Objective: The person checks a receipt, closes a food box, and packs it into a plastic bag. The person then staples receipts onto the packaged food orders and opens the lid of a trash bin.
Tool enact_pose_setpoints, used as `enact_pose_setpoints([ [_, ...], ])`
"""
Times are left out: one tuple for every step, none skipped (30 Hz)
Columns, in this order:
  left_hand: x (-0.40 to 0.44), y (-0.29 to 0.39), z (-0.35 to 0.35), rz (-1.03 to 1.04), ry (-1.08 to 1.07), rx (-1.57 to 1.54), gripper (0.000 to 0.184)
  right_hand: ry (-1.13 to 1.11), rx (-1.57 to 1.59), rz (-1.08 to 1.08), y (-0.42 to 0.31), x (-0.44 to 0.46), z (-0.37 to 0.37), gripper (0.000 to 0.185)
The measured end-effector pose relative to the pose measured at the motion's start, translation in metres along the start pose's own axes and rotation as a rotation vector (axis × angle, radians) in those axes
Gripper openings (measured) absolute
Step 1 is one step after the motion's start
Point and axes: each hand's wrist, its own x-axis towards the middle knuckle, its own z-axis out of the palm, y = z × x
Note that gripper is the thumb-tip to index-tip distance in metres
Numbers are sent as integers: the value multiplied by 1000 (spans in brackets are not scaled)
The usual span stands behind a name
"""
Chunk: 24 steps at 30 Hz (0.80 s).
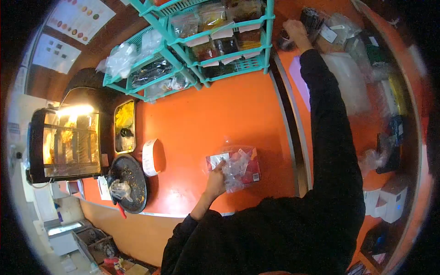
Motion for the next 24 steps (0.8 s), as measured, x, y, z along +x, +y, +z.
enact_pose_setpoints([
  [1, 7, -7, -58, 18, -92, 41, 117, -23, 19, -1, -2, -1, 20],
  [2, 14, -14, -115, 41, -184, 43, 229, -47, 36, -2, -6, -1, 18],
  [1, 11, -17, 16, 38, -120, 45, 220, -40, 28, -3, -10, -8, 18],
  [1, 6, -15, 68, 29, -93, 47, 353, 98, 100, -4, -12, -19, 15],
  [1, 1, -13, 121, 21, -67, 48, 480, 241, 174, -10, -15, -30, 11],
  [1, -9, 1, -129, 31, -648, 46, 454, 262, 157, -25, -27, -43, 11],
  [-4, -3, -2, -171, 78, -658, 43, 433, 457, 160, -50, -52, -65, 9],
  [-8, 3, -5, -213, 127, -670, 41, 407, 651, 175, -76, -82, -90, 7],
  [-4, 21, -31, 2, 175, -109, 37, 386, 839, 202, -100, -110, -116, 5],
  [-6, 24, -35, -22, 148, -119, 37, 363, 1023, 237, -124, -136, -135, 5],
  [-4, 25, -37, -16, 138, -106, 34, 203, 1330, 93, -164, -169, -126, 9],
  [-4, 27, -39, -8, 127, -94, 31, 101, 1520, 4, -209, -206, -130, 9],
  [-3, 30, -42, -12, 115, -98, 31, 23, 1477, 29, -243, -237, -144, 9],
  [-1, 33, -46, 22, 115, -101, 29, -180, 1537, 51, -266, -261, -152, 12],
  [0, 35, -50, 59, 116, -103, 26, -214, 1600, 69, -289, -281, -147, 12],
  [2, 36, -56, 61, 107, -105, 26, -246, 1664, 88, -302, -294, -147, 13],
  [3, 35, -61, 130, 167, 20, 25, -250, 1667, 99, -308, -305, -147, 13],
  [3, 34, -63, 201, 225, 145, 23, -177, 1732, 55, -311, -313, -150, 13],
  [3, 32, -61, 205, 213, 141, 23, -103, 1795, 12, -315, -319, -152, 15],
  [3, 31, -58, 179, 244, 117, 23, -108, 1798, 26, -317, -323, -149, 15],
  [4, 29, -56, 154, 274, 92, 23, -100, 1742, 38, -319, -326, -147, 16],
  [4, 26, -54, 156, 263, 87, 23, -93, 1684, 49, -321, -329, -146, 17],
  [5, 25, -53, 116, 219, -34, 21, -99, 1685, 61, -322, -333, -147, 17],
  [6, 22, -51, 74, 175, -155, 19, -193, 1719, 130, -319, -331, -155, 18],
])
